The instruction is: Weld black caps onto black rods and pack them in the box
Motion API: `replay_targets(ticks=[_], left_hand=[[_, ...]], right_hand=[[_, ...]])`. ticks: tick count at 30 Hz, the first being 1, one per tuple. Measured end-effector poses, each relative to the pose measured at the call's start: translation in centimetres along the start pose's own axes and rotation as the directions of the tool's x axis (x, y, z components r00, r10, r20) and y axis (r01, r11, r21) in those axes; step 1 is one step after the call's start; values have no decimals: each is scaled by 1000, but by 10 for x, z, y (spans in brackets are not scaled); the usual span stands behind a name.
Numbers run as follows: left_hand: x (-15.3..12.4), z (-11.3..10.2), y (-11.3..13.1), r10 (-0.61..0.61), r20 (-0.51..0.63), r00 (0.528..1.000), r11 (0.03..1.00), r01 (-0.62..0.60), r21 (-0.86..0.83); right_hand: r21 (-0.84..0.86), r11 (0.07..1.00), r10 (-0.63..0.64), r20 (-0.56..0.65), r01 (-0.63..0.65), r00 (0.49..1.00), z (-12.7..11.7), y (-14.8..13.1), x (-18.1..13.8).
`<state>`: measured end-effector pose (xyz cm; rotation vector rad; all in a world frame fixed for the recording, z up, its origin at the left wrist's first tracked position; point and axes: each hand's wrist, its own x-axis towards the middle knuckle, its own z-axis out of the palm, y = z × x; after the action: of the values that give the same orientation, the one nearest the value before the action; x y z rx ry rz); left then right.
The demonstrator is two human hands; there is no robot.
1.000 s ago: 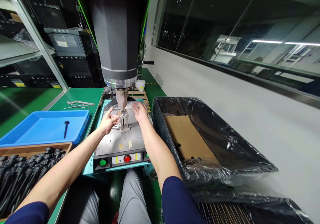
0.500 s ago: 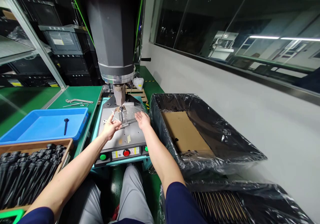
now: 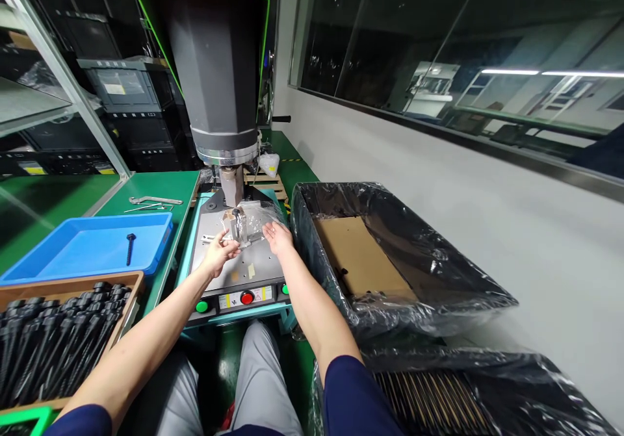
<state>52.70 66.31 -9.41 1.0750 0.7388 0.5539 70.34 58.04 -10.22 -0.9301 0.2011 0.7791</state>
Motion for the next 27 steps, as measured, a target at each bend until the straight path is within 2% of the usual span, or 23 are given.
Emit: replay_targets(ticks=[14,17,21,24,27], left_hand=[[-6,-5,5,-57,-41,998,995,60,84],[-10,-10,4,-71,-77,994,989,81,128],[-22,-20,3,-89,-143,986,972,117,203],[-33,-30,-5,-100,-191,976,962,144,233],[-42,-43,-20,-40,-246,968,958,107,265]], right_hand=[[-55,989,138,10,-137,990,-9,6,-11],[-51,985,165,-10,-166,986,-19,9,-18],[-15,979,201,-66,-202,977,-43,15,-39],[-9,987,158,-142,-161,977,-66,21,-54],[-164,986,-25,-193,-7,981,-93,30,-64]])
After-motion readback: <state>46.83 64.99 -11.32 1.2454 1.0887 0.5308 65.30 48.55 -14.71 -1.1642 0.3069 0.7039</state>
